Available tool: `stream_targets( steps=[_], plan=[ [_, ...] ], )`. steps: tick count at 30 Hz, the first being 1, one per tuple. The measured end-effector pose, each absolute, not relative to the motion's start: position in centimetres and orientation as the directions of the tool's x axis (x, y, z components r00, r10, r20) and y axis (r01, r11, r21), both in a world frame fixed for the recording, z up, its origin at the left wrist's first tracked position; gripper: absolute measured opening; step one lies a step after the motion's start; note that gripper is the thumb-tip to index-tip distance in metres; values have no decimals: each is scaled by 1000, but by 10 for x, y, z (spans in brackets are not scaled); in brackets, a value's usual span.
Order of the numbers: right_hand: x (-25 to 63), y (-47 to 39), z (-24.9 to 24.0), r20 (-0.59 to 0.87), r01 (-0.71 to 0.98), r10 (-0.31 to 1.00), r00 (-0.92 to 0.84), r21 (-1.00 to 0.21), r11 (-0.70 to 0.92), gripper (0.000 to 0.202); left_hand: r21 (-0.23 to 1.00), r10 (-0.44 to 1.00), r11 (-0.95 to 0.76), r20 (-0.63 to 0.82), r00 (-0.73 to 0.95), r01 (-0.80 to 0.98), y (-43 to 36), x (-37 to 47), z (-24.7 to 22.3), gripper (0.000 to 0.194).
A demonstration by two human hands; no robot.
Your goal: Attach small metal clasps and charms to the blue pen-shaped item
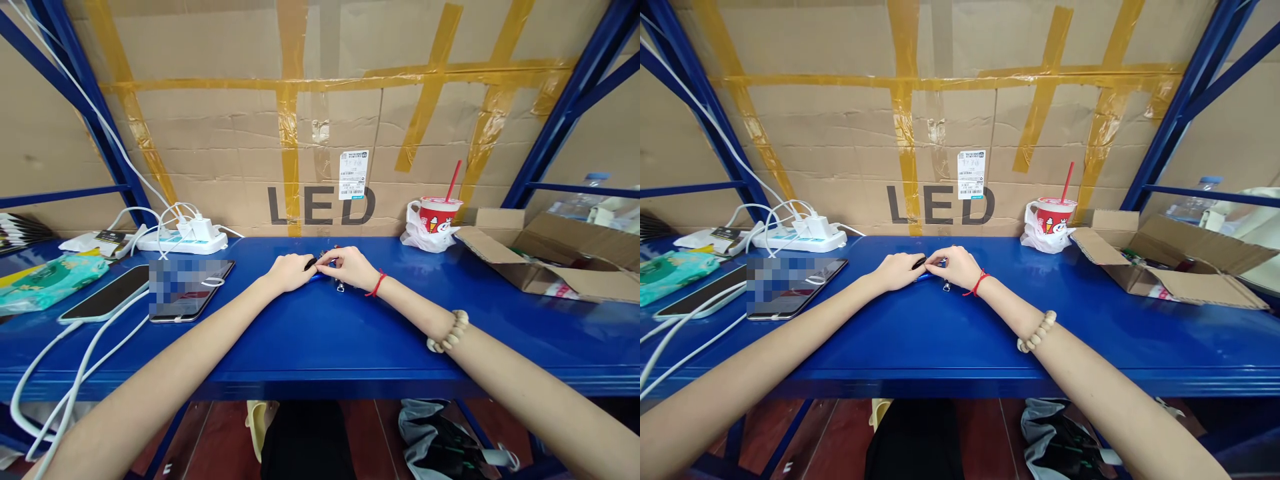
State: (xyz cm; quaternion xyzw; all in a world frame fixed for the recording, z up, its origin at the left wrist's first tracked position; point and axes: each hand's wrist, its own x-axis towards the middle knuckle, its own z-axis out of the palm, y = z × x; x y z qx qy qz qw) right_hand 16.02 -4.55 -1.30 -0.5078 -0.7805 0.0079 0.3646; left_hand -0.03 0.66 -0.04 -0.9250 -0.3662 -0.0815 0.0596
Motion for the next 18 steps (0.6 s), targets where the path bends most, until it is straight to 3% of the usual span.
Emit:
stream_targets(
  steps=[18],
  plan=[
    [161,-45,-14,520,760,824,-225,-436,482,19,-45,664,-728,202,720,684,8,-1,-1,47]
  ],
)
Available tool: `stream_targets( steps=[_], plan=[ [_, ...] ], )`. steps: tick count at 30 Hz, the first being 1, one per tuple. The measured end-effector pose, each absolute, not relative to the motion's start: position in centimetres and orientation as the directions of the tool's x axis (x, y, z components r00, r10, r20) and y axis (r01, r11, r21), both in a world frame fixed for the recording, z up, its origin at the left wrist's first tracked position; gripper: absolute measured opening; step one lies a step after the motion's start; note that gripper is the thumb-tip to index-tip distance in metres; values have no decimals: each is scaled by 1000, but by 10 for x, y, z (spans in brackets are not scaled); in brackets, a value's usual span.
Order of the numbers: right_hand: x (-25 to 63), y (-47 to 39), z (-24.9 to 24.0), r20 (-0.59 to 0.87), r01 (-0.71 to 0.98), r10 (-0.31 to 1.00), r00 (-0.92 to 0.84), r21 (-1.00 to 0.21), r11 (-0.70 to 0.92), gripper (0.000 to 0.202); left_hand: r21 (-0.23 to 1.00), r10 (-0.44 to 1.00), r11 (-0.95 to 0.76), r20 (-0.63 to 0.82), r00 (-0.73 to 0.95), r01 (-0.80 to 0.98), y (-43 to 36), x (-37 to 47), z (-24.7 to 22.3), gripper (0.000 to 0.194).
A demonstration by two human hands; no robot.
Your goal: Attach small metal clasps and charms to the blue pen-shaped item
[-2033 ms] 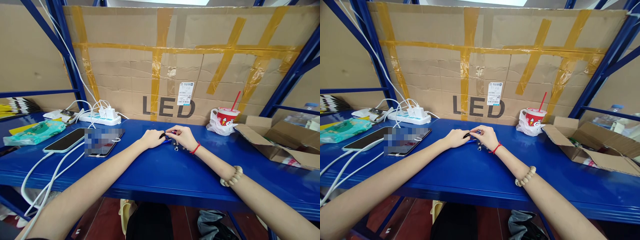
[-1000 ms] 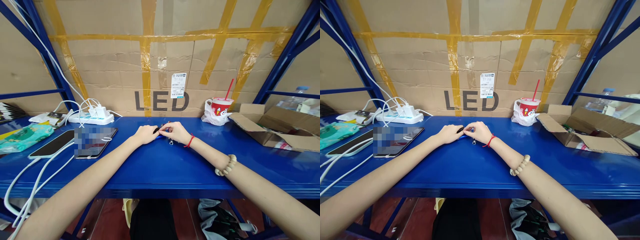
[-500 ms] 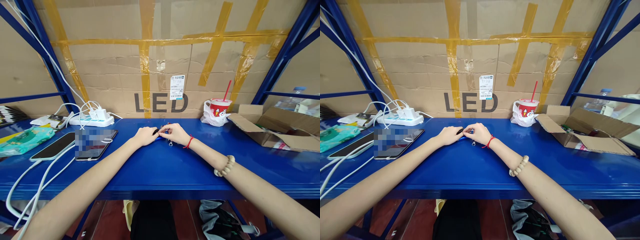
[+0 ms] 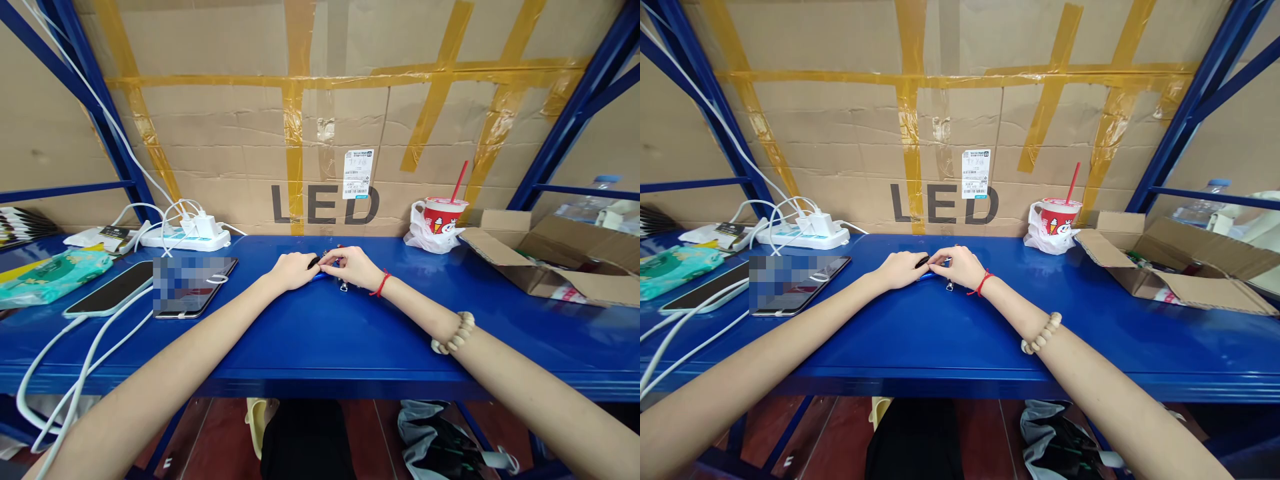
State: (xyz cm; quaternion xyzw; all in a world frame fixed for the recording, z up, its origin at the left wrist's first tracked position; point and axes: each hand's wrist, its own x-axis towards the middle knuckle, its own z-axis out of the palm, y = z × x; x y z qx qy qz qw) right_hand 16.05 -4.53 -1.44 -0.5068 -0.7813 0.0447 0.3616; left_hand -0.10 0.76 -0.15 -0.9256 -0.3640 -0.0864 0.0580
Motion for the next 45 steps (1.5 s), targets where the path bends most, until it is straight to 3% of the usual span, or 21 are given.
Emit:
stream_targets(
  steps=[10,28,45],
  plan=[
    [161,-42,-16,464,746,855,-232,-480,463,21,-51,668,-723,202,716,689,8,0,-2,43],
    [159,-54,-4,435,821,869,-235,-390,417,15,-83,698,-694,166,697,715,7,2,2,41],
    [159,-51,-7,441,816,861,-252,-382,435,17,-64,688,-703,190,700,708,7,2,1,43]
  ],
)
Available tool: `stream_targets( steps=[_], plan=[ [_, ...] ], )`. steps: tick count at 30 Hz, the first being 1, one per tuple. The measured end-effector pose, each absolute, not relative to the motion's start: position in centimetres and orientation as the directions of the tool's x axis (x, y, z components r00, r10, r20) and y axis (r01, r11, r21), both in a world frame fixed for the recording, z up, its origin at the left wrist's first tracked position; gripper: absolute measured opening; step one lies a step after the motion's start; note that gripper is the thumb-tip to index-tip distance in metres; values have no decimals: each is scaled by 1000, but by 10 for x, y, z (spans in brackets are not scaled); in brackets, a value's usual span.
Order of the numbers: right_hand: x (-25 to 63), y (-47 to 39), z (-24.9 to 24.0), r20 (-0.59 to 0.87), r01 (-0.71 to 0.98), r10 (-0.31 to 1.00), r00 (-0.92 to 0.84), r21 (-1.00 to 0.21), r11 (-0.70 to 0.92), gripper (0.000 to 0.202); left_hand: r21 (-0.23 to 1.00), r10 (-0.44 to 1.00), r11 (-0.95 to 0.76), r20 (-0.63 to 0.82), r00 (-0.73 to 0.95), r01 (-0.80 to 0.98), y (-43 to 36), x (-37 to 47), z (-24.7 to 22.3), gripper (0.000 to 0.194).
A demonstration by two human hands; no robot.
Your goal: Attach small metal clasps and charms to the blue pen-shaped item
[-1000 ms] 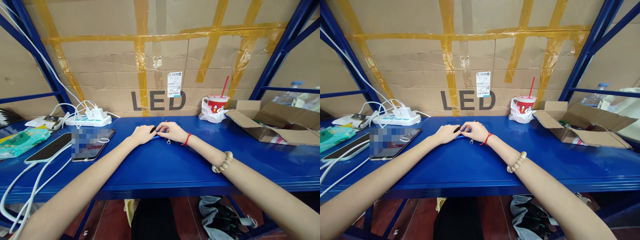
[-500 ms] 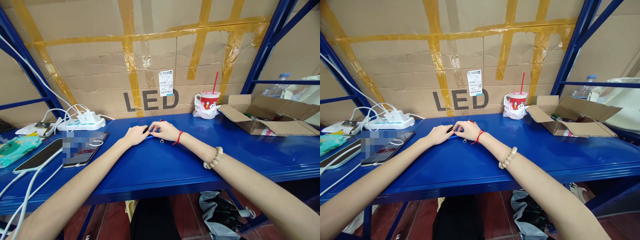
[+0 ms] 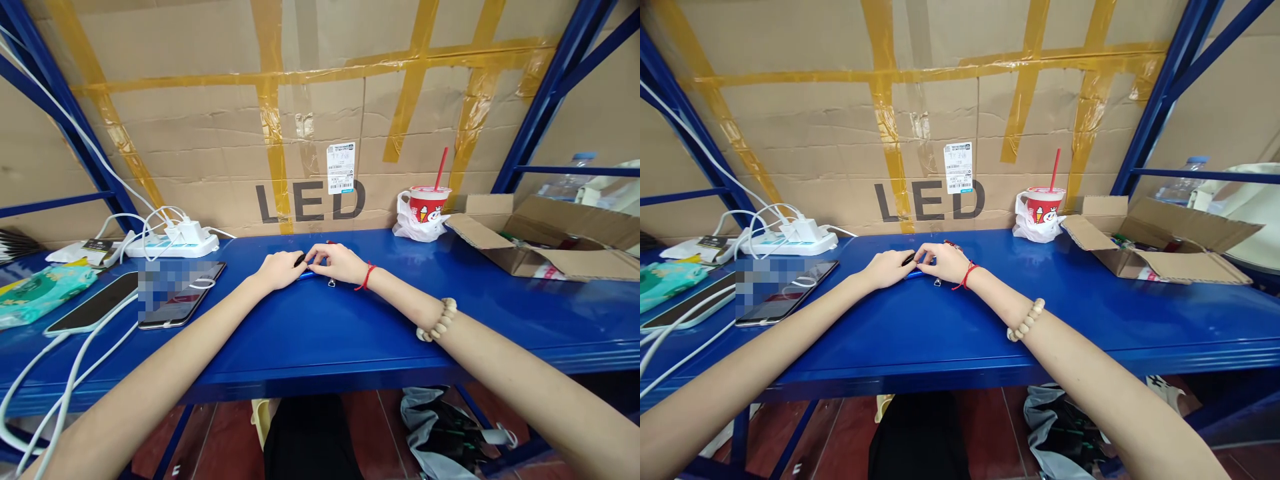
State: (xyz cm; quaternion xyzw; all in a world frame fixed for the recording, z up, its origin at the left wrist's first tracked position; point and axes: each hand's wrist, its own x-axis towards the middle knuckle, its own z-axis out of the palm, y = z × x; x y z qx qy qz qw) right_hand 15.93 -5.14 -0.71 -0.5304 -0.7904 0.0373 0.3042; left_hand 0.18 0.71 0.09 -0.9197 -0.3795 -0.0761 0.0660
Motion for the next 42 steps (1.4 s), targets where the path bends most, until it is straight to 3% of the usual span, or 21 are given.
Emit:
stream_targets(
  steps=[19,42],
  plan=[
    [157,-52,-8,431,809,867,-249,-399,431,17,-50,684,-710,184,706,702,8,0,0,38],
    [159,-52,-6,430,841,861,-274,-327,431,17,-47,687,-708,186,702,705,7,1,1,42]
  ],
)
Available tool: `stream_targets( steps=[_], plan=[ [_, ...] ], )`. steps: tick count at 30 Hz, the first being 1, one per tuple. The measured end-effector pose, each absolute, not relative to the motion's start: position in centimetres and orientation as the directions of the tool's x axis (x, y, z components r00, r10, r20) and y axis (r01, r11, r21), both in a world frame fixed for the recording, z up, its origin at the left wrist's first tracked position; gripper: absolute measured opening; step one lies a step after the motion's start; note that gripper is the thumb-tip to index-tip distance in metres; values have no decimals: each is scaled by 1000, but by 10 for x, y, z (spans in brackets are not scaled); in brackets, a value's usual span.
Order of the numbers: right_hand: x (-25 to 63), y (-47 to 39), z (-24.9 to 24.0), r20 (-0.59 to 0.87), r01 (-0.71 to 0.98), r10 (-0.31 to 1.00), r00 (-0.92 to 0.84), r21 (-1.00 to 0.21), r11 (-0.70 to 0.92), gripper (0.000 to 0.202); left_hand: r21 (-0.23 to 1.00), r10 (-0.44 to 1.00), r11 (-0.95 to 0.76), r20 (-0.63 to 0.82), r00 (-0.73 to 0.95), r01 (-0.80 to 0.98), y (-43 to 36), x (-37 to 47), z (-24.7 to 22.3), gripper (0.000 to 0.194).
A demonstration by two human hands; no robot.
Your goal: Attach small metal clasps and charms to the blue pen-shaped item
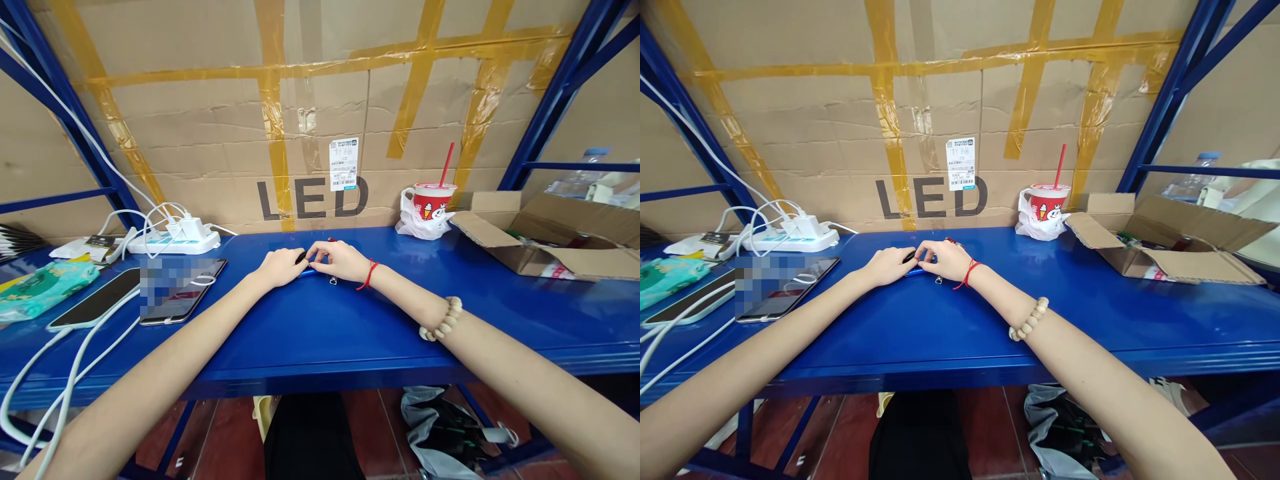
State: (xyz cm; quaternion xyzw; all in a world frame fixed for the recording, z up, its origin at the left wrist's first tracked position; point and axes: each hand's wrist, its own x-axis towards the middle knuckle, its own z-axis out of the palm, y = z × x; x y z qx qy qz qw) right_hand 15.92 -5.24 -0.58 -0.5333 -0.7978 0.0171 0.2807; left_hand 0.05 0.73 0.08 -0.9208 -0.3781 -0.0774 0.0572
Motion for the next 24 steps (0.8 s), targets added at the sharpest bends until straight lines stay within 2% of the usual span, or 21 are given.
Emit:
stream_targets(
  steps=[24],
  plan=[
    [160,-55,-3,411,849,868,-278,-318,422,17,-64,724,-670,161,670,739,6,4,3,39]
  ],
)
